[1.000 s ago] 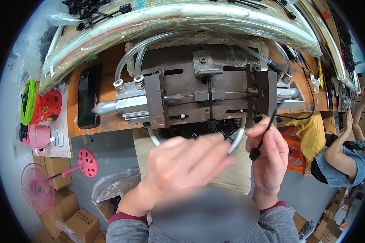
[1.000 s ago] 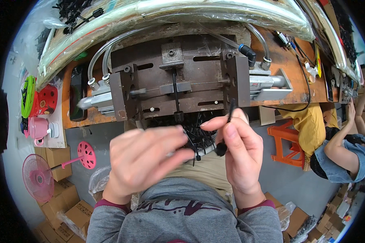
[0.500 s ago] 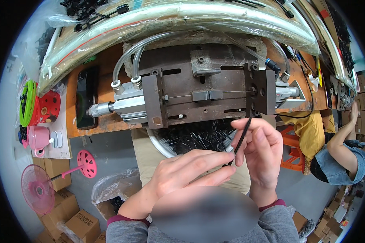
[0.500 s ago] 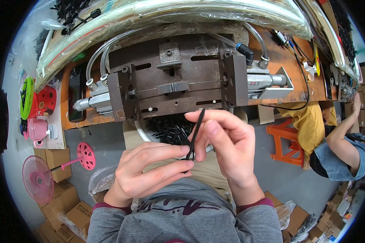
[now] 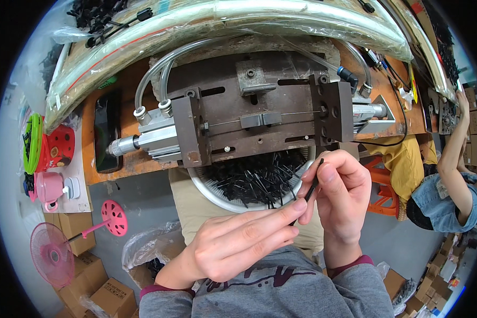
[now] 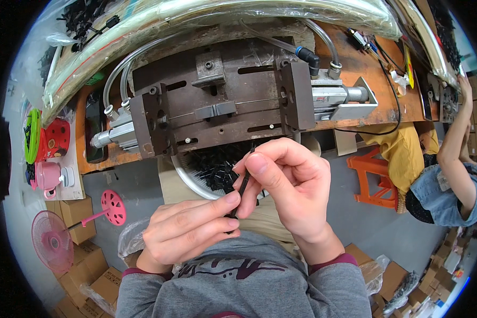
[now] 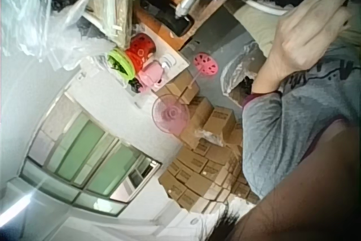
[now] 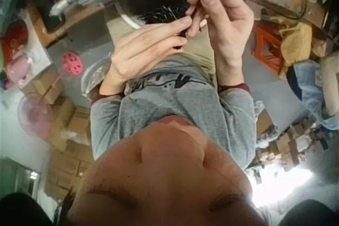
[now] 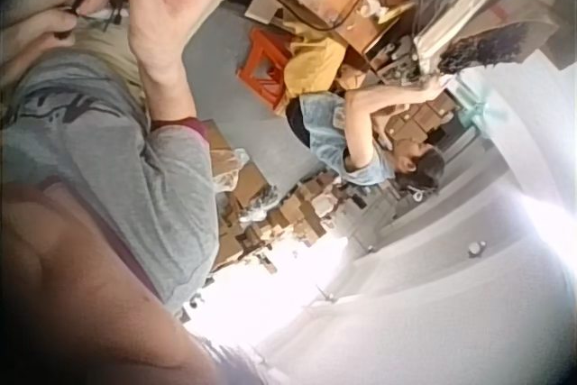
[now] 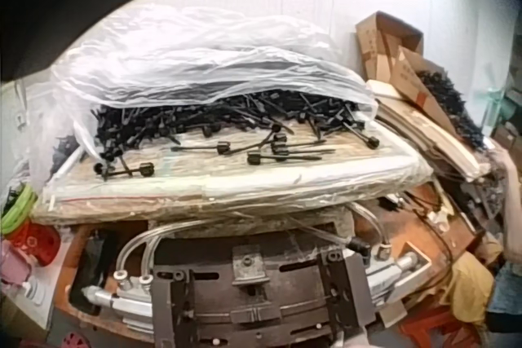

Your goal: The recorder is assembling small black cable connectors by placing components into a pneumatic press machine.

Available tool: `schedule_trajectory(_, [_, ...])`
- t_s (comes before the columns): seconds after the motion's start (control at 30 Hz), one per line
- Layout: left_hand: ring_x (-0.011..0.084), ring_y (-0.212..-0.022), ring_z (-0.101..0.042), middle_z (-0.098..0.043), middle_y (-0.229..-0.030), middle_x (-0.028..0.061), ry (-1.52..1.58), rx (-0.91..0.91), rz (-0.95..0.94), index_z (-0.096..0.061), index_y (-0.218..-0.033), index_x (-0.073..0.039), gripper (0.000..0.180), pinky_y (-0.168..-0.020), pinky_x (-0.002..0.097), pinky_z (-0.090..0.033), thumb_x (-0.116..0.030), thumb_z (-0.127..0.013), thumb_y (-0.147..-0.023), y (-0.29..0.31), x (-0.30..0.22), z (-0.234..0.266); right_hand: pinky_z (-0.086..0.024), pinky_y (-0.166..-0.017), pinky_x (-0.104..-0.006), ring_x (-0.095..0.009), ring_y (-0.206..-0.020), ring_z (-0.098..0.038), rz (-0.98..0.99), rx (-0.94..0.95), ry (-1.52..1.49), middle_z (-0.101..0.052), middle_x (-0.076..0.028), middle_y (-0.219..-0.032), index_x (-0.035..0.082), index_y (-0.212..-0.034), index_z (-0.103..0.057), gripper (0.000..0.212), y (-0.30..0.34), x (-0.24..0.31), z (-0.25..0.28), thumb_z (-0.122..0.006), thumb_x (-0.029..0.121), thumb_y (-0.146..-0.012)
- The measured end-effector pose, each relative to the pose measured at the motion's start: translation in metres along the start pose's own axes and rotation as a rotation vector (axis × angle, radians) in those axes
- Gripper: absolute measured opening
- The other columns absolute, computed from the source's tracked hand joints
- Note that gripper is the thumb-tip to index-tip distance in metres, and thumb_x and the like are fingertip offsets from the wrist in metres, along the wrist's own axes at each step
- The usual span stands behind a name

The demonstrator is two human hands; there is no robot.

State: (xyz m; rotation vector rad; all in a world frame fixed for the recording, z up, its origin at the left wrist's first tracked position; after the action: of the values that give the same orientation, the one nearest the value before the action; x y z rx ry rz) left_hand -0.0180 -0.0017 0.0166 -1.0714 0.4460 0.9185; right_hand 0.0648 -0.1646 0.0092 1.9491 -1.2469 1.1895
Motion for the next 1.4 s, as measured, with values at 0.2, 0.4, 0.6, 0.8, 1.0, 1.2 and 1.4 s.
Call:
schedule_trajectory(0.2, [0.0278,-0.088,-0.073,-0.069,-0.116,0.0202,-0.001,-0.009,0.002,-0.072,-0.098,0.002,0.035,-0.073,0.0333,-0.062,-0.005,-0.086,-0.066,0.000,-0.002,-0.002,-0.055,-0.054,-0.0264,-0.020,-0.060,-0.069,0.077,-0.022,0.039,-0.068,-0.017,-0.085,-0.008,-0.098,-0.059,0.011,0.004,0.000,-0.004,-0.054,0.001,-0.100])
schedule_trajectory(0.4, [0.0288,-0.087,-0.073,-0.068,-0.117,0.0201,-0.001,0.003,0.018,-0.072,-0.098,0.002,0.034,-0.073,0.0341,-0.062,-0.004,-0.085,-0.067,0.002,-0.001,-0.001,-0.055,-0.055,-0.0262,-0.018,-0.062,-0.069,0.058,-0.018,0.038,-0.068,-0.016,-0.086,-0.008,-0.099,-0.059,0.010,0.006,-0.002,-0.004,-0.054,0.001,-0.099])
schedule_trajectory(0.6, [0.0292,-0.087,-0.073,-0.068,-0.117,0.0209,-0.002,0.005,0.027,-0.072,-0.098,0.002,0.035,-0.073,0.0343,-0.061,-0.004,-0.085,-0.067,0.002,-0.001,-0.002,-0.055,-0.055,-0.0255,-0.017,-0.063,-0.069,0.031,-0.029,0.037,-0.068,-0.015,-0.086,-0.008,-0.099,-0.059,0.009,0.007,-0.003,-0.004,-0.054,-0.001,-0.099])
schedule_trajectory(0.8, [0.0286,-0.087,-0.073,-0.068,-0.117,0.0214,-0.015,0.023,0.013,-0.072,-0.099,0.003,0.035,-0.072,0.0342,-0.061,-0.004,-0.085,-0.067,0.002,0.000,0.000,-0.053,-0.054,-0.0241,-0.015,-0.060,-0.067,-0.042,-0.040,-0.037,-0.068,-0.013,-0.086,-0.006,-0.096,-0.061,0.006,0.005,-0.004,-0.004,-0.056,-0.003,-0.097])
schedule_trajectory(1.0, [0.0275,-0.086,-0.072,-0.069,-0.113,0.0171,-0.107,-0.036,-0.007,-0.073,-0.097,0.001,0.033,-0.072,0.0334,-0.061,-0.003,-0.085,-0.066,0.000,0.004,0.000,-0.053,-0.055,-0.0221,-0.011,-0.064,-0.065,-0.182,0.069,-0.059,-0.068,-0.011,-0.087,-0.006,-0.098,-0.064,0.006,0.004,-0.010,-0.002,-0.064,-0.004,-0.092])
schedule_trajectory(1.2, [0.0300,-0.097,-0.069,-0.068,-0.116,0.0194,-0.317,-0.089,0.034,-0.073,-0.096,0.002,0.036,-0.080,0.0361,-0.059,-0.004,-0.083,-0.062,-0.011,0.013,-0.002,-0.052,-0.060,-0.0204,-0.009,-0.071,-0.065,-0.096,-0.033,0.173,-0.068,-0.010,-0.094,-0.006,-0.110,-0.065,0.021,0.001,-0.010,0.001,-0.067,-0.005,-0.089])
schedule_trajectory(1.4, [0.0217,-0.081,-0.070,-0.068,-0.121,0.0154,-0.614,-0.046,0.111,-0.071,-0.096,0.000,0.030,-0.068,0.0287,-0.056,-0.005,-0.080,-0.067,-0.020,0.033,-0.013,-0.052,-0.063,-0.0201,-0.010,-0.075,-0.065,0.057,-0.182,0.543,-0.068,-0.009,-0.093,-0.005,-0.108,-0.067,0.024,0.005,0.003,0.008,-0.071,-0.008,-0.084])
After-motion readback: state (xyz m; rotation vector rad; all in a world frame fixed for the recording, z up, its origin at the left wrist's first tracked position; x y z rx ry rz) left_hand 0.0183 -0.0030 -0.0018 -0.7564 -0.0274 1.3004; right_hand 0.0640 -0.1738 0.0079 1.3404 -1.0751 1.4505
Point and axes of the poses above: each hand's wrist, its own y-axis away from the middle knuckle, its own z-axis out of the back of the hand, x = y × z, the point moved 2 cm from there along -y, towards the middle knuckle
